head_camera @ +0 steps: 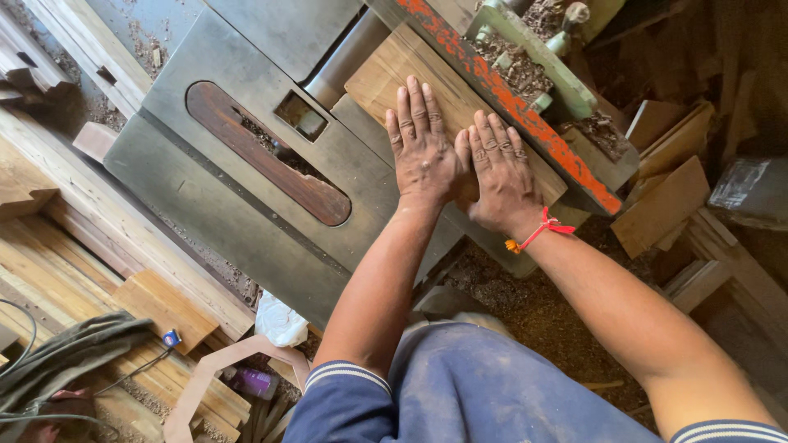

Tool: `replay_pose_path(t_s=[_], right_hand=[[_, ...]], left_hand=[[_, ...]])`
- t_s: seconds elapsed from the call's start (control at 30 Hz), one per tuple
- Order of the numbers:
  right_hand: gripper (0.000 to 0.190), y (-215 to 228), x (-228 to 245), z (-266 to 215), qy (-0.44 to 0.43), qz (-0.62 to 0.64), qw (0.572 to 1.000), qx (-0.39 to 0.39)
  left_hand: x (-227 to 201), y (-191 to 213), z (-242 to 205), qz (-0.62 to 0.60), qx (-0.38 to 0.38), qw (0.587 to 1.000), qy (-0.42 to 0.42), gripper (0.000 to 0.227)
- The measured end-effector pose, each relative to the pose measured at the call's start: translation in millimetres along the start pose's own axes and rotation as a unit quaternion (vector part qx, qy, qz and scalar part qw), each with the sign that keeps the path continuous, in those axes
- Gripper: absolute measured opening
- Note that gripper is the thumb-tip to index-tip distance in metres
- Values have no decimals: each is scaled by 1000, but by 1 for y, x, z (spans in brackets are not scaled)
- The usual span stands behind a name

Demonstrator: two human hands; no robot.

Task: The person processes several wooden blocks by pushing them through a jointer machine and a table saw, then turns them over and checks the surfaces.

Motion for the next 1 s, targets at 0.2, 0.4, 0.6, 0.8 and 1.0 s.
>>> replay_pose_path(t_s=[0.2, 0.4, 0.6, 0.8, 1.0], right_hand=[[103, -3, 13, 35, 16, -9, 1000, -8], [99, -5, 24, 61, 19, 2, 1000, -17], [105, -7, 29, 82, 4, 9, 1000, 7], [111, -14, 34, 110, -2, -12, 1000, 20], [109, -17, 44, 140, -10, 4, 1000, 25]], left_hand=[[24, 10, 25, 9, -12, 1000, 0, 88], [44, 16, 44, 1, 1, 1000, 6, 88], [57, 22, 62, 35, 26, 999, 3, 85], [74, 35, 85, 57, 89, 994, 18, 86], [92, 46, 106, 83, 107, 991, 21, 84]])
Point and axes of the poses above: each hand's wrist, its own z-axis towards the middle knuckle, its own y-axis out of the back of the hand, x = y × z, the point moved 5 cm from there along z, towards the middle knuckle, and after that the axes turned 1 degree about x, right-handed, at the moved point
